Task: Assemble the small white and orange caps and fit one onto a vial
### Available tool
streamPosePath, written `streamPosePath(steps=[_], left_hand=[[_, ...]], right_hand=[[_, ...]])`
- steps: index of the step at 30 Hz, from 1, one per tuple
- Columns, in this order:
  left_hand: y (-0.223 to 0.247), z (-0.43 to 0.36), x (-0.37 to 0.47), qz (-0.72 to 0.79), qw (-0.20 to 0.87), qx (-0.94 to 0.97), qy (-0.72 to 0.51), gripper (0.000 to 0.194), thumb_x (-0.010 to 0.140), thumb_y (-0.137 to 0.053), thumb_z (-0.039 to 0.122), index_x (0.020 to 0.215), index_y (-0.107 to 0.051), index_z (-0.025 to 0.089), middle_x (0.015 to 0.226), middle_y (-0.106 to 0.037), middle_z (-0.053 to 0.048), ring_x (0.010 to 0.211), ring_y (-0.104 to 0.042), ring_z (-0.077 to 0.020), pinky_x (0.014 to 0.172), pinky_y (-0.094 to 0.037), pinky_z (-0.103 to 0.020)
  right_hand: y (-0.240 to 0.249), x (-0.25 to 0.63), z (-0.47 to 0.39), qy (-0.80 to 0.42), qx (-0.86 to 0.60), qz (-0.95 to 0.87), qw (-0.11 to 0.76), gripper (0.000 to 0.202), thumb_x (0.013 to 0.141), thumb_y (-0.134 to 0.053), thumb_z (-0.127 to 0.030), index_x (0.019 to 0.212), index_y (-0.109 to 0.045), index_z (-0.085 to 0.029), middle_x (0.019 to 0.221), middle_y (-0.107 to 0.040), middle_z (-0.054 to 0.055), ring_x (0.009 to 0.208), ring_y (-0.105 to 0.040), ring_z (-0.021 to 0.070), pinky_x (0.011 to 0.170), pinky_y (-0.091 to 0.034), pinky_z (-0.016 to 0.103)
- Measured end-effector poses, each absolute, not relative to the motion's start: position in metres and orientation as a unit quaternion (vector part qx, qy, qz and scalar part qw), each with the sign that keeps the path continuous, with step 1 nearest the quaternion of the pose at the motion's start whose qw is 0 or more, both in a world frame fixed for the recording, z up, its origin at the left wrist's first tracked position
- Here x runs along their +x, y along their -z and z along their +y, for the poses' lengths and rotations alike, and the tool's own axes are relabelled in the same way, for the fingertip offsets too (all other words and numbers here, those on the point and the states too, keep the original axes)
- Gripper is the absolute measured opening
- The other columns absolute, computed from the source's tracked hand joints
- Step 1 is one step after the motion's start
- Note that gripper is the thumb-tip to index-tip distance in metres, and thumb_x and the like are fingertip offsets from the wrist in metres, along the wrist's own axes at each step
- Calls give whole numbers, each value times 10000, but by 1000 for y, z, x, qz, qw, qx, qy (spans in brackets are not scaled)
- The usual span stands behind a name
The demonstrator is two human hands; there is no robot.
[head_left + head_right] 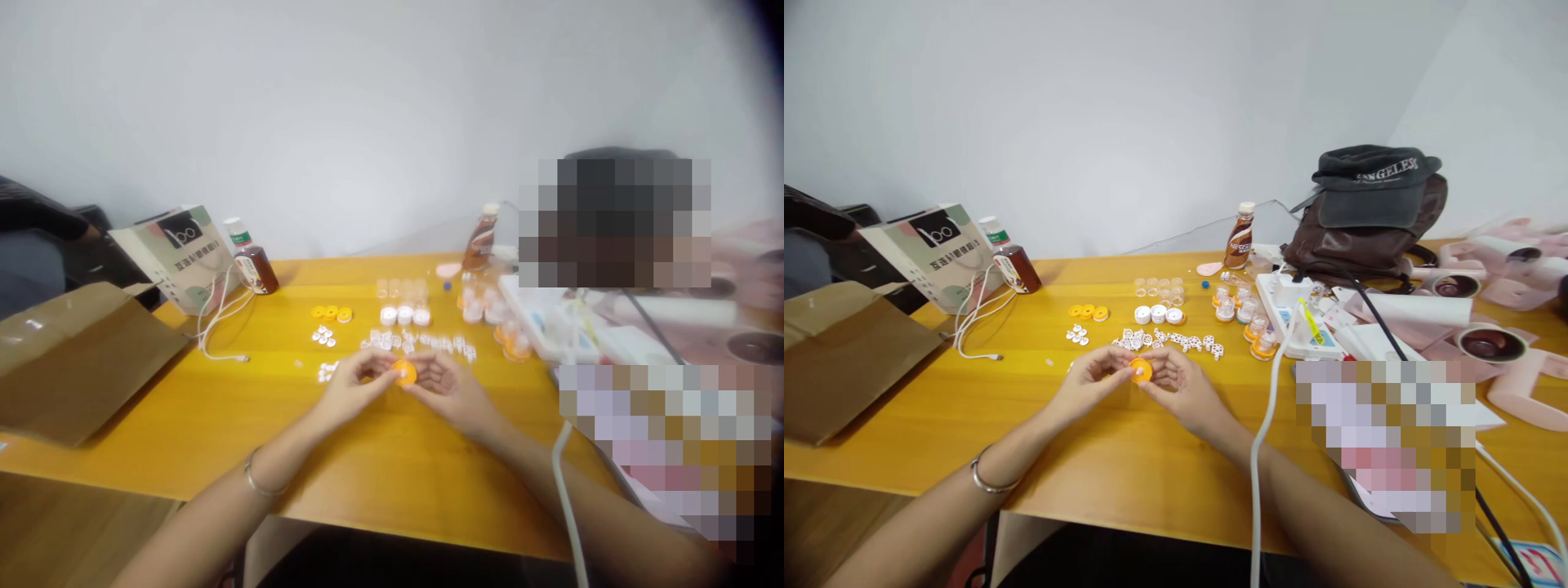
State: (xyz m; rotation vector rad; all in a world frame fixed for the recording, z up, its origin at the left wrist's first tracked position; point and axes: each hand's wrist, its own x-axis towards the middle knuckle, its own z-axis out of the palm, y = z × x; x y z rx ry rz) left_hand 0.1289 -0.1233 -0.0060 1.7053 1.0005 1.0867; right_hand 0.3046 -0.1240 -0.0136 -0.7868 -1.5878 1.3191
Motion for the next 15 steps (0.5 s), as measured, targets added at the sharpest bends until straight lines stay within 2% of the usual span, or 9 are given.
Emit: streamPosePath(steps=[9,15], left_hand=[[6,-122,130,387,482,644,-450,240,722,-622,292,890,-575,126,799,-621,-55,712,-571,-111,699,-466,-261],[6,-122,129,392,479,639,-456,235,719,-626,287,881,-572,126,810,-625,-50,716,-578,-109,696,-463,-256]], right_hand=[[7,305,-125,-512,-345,-659,430,282,703,-638,-283,956,-538,-206,862,-643,40,782,-611,151,751,-505,336],[7,303,-124,-565,-334,-614,439,324,656,-679,-286,935,-533,-210,896,-642,33,720,-614,123,745,-510,313]])
